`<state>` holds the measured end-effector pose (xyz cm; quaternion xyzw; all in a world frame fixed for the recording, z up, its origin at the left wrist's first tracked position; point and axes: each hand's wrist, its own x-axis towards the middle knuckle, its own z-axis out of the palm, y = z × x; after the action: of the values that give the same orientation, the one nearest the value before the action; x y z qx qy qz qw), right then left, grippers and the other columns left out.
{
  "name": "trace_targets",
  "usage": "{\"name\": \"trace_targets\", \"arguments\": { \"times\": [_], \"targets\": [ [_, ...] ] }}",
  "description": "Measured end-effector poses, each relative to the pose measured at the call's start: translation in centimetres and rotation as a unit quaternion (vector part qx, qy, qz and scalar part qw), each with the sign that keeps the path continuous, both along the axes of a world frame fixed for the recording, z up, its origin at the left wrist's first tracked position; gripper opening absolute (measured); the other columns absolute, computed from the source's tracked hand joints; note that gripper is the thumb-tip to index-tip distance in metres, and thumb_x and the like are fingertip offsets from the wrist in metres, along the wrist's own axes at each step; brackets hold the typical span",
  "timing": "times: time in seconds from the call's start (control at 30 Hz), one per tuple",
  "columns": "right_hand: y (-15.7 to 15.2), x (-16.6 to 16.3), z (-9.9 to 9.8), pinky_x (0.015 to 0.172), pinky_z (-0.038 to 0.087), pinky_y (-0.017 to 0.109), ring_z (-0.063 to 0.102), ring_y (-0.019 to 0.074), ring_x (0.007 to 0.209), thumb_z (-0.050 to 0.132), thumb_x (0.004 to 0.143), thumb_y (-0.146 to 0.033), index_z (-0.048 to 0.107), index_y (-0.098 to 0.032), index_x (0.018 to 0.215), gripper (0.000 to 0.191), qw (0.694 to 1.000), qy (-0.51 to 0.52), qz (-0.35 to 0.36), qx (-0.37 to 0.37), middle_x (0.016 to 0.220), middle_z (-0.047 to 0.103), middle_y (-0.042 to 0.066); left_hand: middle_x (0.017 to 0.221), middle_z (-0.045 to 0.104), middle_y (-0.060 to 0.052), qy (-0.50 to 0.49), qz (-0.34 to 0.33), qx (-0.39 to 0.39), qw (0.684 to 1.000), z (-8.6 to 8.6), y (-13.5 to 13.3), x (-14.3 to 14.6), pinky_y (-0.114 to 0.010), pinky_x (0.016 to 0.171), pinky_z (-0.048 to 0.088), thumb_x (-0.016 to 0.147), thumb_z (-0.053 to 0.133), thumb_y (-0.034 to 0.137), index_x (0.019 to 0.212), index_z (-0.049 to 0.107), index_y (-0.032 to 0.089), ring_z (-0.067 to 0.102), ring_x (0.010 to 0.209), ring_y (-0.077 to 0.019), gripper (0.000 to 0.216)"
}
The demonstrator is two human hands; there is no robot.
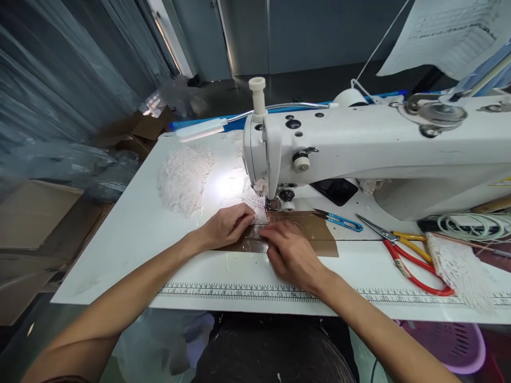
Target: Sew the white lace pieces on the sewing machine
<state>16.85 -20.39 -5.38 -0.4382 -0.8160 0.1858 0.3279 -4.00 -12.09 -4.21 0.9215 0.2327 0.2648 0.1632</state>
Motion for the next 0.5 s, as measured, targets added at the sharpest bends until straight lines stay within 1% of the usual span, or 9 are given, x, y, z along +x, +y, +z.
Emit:
{"name": "trace_targets", "arguments": {
  "times": [0.07, 0.13, 0.23, 0.37, 0.43, 0.5],
  "targets": [
    [-0.5, -0.3, -0.3, 0.091, 0.047, 0.051, 0.053, 0.0291, 0.111, 0.048, 0.084, -0.011, 0.056, -0.015, 0.124, 0.041, 0.997, -0.063, 0.042, 0.022, 0.122, 0.061, 0.013, 0.084, 0.062, -0.005, 0.030, -0.024, 0.046, 0.998, 0.0, -0.1, 0.0, -0.027, 0.064, 0.048, 0.097, 0.040, 0.021, 0.094, 0.052, 0.014, 0.058, 0.072, -0.0138, 0.014],
    [-0.6, -0.4, -0.5, 0.091, 0.047, 0.052, 0.052, 0.0293, 0.112, 0.048, 0.085, -0.010, 0.057, -0.014, 0.123, 0.039, 0.995, -0.084, 0.050, 0.022, 0.120, 0.062, 0.013, 0.091, 0.065, -0.008, 0.060, -0.053, 0.101, 0.992, -0.1, -0.1, -0.1, -0.030, 0.069, 0.048, 0.093, 0.046, 0.019, 0.097, 0.055, 0.013, 0.061, 0.079, -0.0162, 0.012],
    [-0.5, -0.1, -0.6, 0.092, 0.047, 0.049, 0.054, 0.0267, 0.110, 0.047, 0.087, -0.010, 0.060, -0.014, 0.117, 0.033, 0.997, -0.069, 0.042, 0.017, 0.114, 0.065, 0.011, 0.096, 0.067, -0.007, 0.066, -0.074, 0.143, 0.985, -0.2, 0.2, -0.3, -0.033, 0.072, 0.047, 0.088, 0.052, 0.016, 0.096, 0.060, 0.015, 0.062, 0.079, -0.0164, 0.012],
    [-0.5, 0.4, -0.3, 0.096, 0.045, 0.050, 0.054, 0.0262, 0.113, 0.049, 0.085, -0.010, 0.062, -0.017, 0.116, 0.034, 0.998, -0.040, 0.042, 0.000, 0.115, 0.065, 0.010, 0.098, 0.069, -0.005, 0.036, -0.082, 0.163, 0.983, -0.5, 0.4, -0.2, -0.035, 0.079, 0.047, 0.086, 0.055, 0.014, 0.091, 0.063, 0.017, 0.063, 0.079, -0.0150, 0.009],
    [-0.2, 0.9, 0.1, 0.097, 0.046, 0.047, 0.054, 0.0242, 0.114, 0.048, 0.086, -0.011, 0.063, -0.019, 0.115, 0.033, 0.999, 0.001, 0.047, -0.027, 0.117, 0.065, 0.008, 0.100, 0.070, -0.004, 0.021, -0.085, 0.171, 0.981, -0.7, 0.3, 0.0, -0.036, 0.082, 0.048, 0.085, 0.056, 0.012, 0.091, 0.063, 0.016, 0.063, 0.081, -0.0146, 0.009],
    [0.5, 1.7, 0.6, 0.096, 0.048, 0.041, 0.058, 0.0212, 0.111, 0.046, 0.087, -0.012, 0.063, -0.021, 0.115, 0.033, 0.997, 0.037, 0.038, -0.056, 0.117, 0.065, 0.006, 0.102, 0.070, -0.005, 0.013, -0.079, 0.173, 0.982, -0.9, 0.3, 0.1, -0.036, 0.082, 0.050, 0.085, 0.056, 0.011, 0.091, 0.062, 0.015, 0.064, 0.081, -0.0144, 0.010]
  ]
}}
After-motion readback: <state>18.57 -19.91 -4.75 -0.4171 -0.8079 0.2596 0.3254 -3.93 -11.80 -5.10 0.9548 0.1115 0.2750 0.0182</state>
